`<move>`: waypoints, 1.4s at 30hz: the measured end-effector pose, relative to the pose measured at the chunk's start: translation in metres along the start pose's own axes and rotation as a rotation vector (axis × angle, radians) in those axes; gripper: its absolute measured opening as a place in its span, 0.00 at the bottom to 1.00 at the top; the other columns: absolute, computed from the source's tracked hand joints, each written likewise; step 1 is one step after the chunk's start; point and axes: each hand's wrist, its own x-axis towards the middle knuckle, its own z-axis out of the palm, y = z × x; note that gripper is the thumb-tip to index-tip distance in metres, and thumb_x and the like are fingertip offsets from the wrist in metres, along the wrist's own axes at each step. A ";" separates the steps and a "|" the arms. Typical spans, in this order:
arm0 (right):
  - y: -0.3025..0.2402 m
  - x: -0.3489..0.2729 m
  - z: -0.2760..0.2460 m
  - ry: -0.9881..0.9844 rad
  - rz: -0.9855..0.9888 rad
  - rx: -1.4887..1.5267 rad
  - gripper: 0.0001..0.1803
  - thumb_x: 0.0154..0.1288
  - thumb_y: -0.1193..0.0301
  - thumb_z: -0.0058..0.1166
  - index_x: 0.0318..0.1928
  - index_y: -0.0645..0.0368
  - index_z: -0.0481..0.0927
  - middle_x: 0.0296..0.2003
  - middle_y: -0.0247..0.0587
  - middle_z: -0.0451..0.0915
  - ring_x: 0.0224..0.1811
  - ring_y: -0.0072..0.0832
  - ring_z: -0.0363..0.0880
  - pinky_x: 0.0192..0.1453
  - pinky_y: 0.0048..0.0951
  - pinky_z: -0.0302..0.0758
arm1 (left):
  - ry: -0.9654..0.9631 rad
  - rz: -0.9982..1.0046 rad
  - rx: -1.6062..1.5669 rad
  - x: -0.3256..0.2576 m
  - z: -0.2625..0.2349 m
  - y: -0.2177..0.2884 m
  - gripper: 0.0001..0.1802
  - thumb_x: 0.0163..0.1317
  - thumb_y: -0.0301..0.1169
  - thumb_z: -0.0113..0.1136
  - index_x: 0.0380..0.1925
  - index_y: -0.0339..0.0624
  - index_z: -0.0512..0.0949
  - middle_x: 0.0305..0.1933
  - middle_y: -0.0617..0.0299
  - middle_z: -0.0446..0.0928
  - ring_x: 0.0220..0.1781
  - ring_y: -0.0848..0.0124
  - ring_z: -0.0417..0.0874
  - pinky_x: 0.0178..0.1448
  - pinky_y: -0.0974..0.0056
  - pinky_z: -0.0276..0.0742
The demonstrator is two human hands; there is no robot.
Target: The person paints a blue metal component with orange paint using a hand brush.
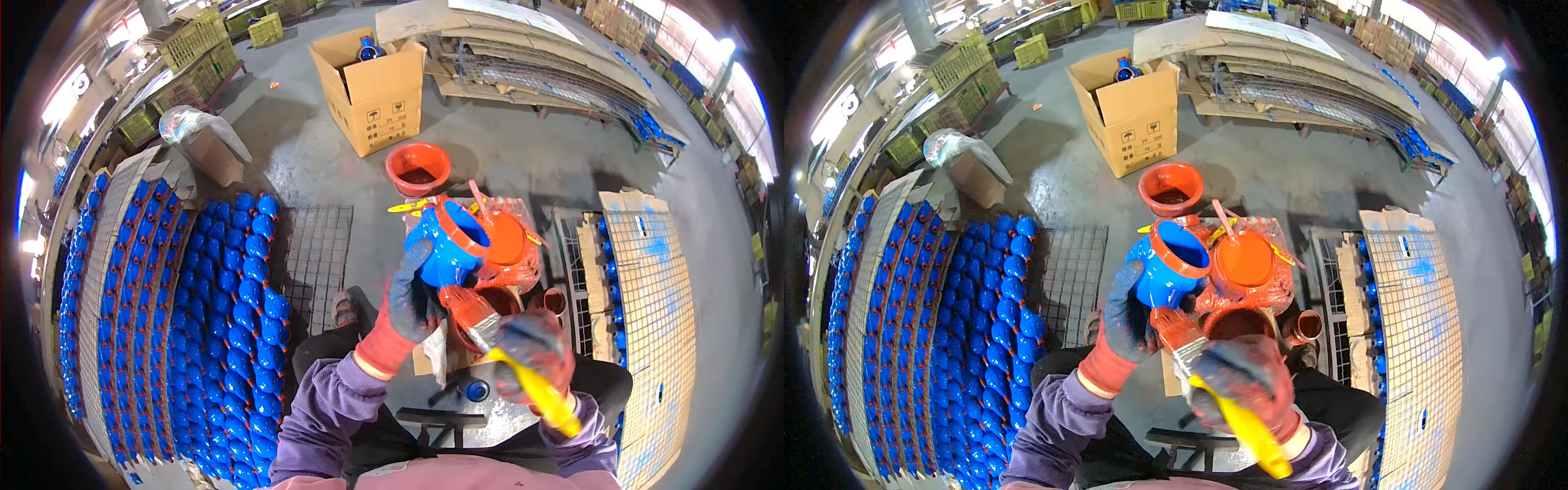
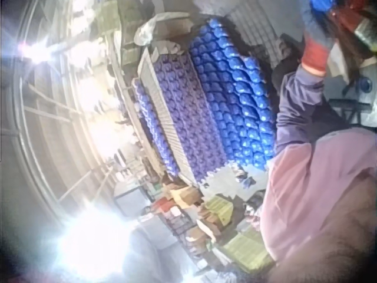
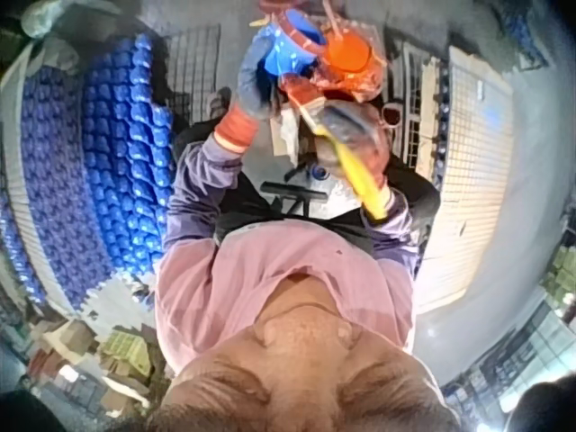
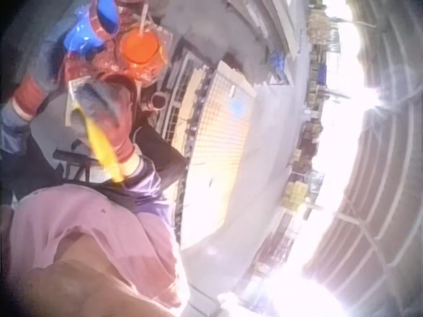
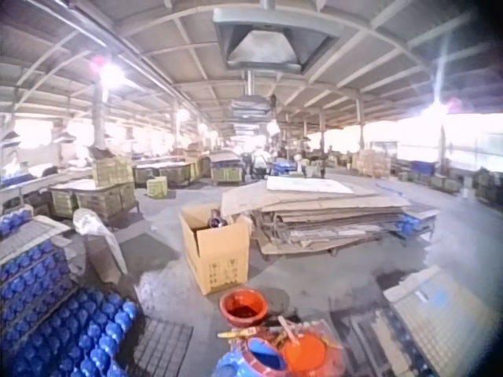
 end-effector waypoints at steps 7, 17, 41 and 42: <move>-0.007 0.001 0.006 0.046 -0.163 0.009 0.22 0.50 0.69 0.64 0.48 0.55 0.74 0.44 0.43 0.77 0.41 0.40 0.77 0.47 0.36 0.75 | -0.032 0.042 0.087 -0.004 -0.015 0.024 0.37 0.61 0.50 0.55 0.62 0.38 0.60 0.51 0.43 0.75 0.43 0.56 0.82 0.43 0.58 0.84; 0.069 -0.037 -0.012 0.310 0.091 0.063 0.16 0.67 0.70 0.46 0.51 0.66 0.67 0.44 0.45 0.73 0.46 0.30 0.72 0.55 0.31 0.67 | 0.065 0.385 0.477 -0.018 -0.076 0.137 0.31 0.60 0.32 0.55 0.63 0.35 0.62 0.55 0.56 0.73 0.51 0.66 0.78 0.57 0.63 0.74; 0.116 0.017 0.077 -0.428 0.305 -0.413 0.08 0.59 0.77 0.55 0.40 0.62 0.79 0.38 0.44 0.80 0.40 0.39 0.78 0.44 0.34 0.75 | 1.140 -0.466 2.239 -0.018 -0.430 0.199 0.56 0.38 0.52 0.74 0.65 0.42 0.55 0.50 0.48 0.73 0.48 0.49 0.79 0.47 0.51 0.77; 0.120 0.005 0.075 -0.400 0.365 -0.363 0.09 0.56 0.77 0.54 0.40 0.62 0.76 0.37 0.44 0.78 0.40 0.36 0.76 0.45 0.34 0.73 | 1.143 -0.465 2.235 -0.020 -0.428 0.198 0.55 0.39 0.51 0.74 0.65 0.43 0.55 0.52 0.47 0.72 0.49 0.49 0.78 0.47 0.51 0.77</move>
